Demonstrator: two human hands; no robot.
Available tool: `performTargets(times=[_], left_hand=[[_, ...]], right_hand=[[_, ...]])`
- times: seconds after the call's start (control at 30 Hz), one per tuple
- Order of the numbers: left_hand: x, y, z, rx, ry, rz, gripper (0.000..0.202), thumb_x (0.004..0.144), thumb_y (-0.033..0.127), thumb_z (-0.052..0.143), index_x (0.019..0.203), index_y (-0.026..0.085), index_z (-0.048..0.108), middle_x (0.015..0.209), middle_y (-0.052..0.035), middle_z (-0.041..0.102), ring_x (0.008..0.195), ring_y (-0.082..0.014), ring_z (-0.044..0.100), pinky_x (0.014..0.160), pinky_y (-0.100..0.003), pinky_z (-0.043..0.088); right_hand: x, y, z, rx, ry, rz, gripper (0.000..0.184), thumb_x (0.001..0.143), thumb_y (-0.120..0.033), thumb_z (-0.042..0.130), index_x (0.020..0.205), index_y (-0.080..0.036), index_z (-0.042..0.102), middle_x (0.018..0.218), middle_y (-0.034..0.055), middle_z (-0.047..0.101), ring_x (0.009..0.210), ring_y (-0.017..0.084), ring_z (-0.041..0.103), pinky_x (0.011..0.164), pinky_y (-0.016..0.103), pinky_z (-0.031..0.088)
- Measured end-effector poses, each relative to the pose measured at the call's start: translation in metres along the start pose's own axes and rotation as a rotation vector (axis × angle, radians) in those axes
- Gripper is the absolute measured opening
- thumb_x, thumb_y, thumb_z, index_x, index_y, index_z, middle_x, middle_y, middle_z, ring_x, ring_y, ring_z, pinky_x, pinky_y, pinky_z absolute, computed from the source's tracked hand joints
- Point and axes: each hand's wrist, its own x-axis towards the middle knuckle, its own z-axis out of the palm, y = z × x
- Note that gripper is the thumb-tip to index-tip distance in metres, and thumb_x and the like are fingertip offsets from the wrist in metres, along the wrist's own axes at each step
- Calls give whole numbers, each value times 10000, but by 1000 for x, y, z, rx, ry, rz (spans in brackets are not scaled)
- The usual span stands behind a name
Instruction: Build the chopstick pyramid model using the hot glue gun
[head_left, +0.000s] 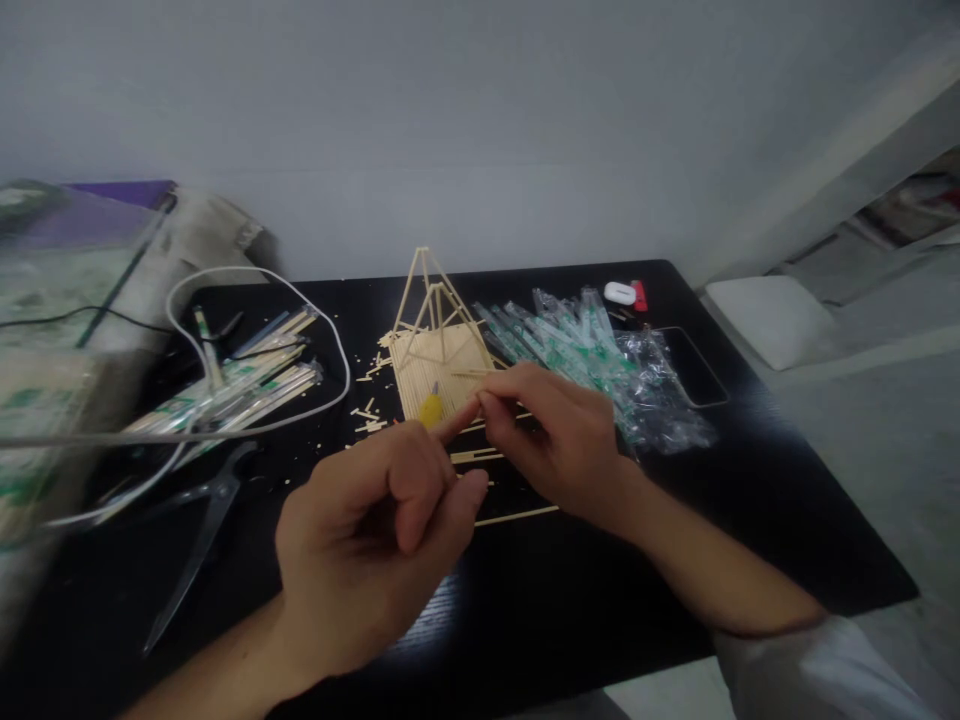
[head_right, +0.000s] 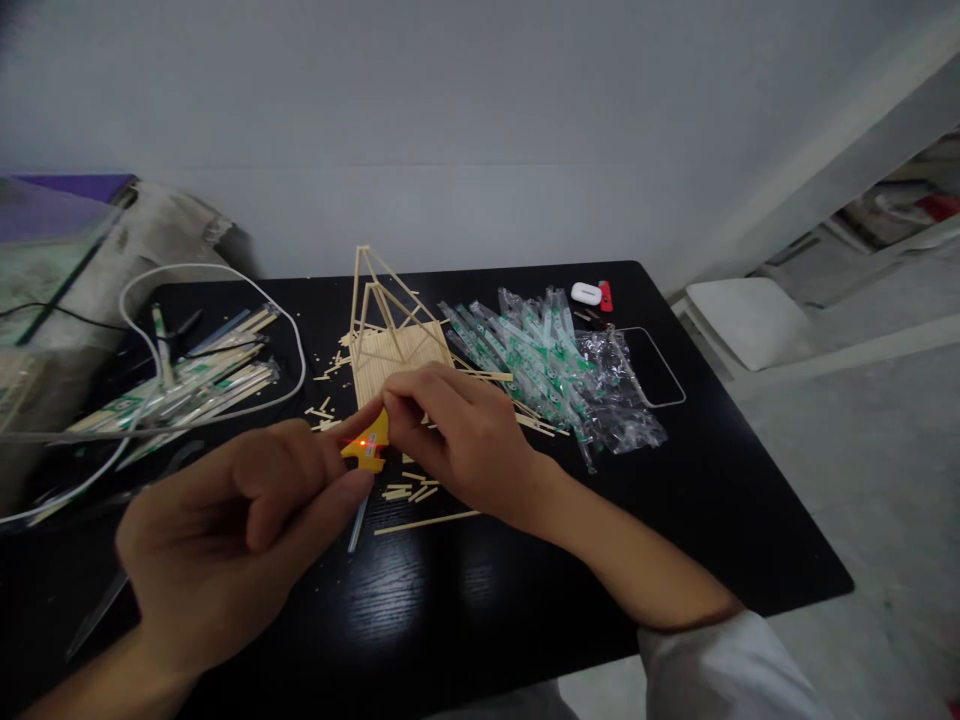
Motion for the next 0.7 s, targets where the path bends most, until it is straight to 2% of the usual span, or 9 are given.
performTargets(times=[0.17,0.3,0.4,0.5,0.6,0.7], left_hand=[[0,2,-1,0,62,61,450,861,-27,677,611,198,378,595,83,446,542,-79,471,1049,-518,611],[4,-1,-4,-49,121,7,465,894,12,680,617,197,355,594,75,413,553,-89,447,979,-454,616],[8,-4,-6,-167,126,-75,483,885,18,700,621,198,337,599,65,406,574,-98,443,887,-379,598],[16,-5,-9,-407,119,-183,510,802,-11,708,594,185,286,577,59,362,567,-90,407,761,-288,565],[27,-5,-13,-655,154,-419,469,686,6,662,604,185,236,578,53,290,557,-81,355,630,-213,510],[35,-6,-17,-817,189,-517,457,629,45,641,627,200,211,609,56,232,558,-82,303,593,-202,500]], right_hand=[[3,-8,-1,367,-60,252,152,1084,-204,583,1040,-190,728,852,0,775,715,105,725,676,218,597],[4,-11,-2,546,-67,344,137,1069,-207,621,1059,-182,755,861,8,803,751,113,770,702,216,647],[2,-12,0,652,-66,374,114,1050,-202,653,1069,-181,763,893,16,817,795,119,793,740,222,670],[2,-13,0,700,-48,397,81,998,-229,736,1049,-172,763,914,29,819,814,129,799,761,227,672],[2,-14,-2,662,-52,392,180,987,-333,759,923,-165,754,811,24,793,720,122,766,680,213,645],[3,-14,-4,606,-60,397,313,1028,-386,701,810,-164,735,680,5,746,598,101,710,569,188,590]])
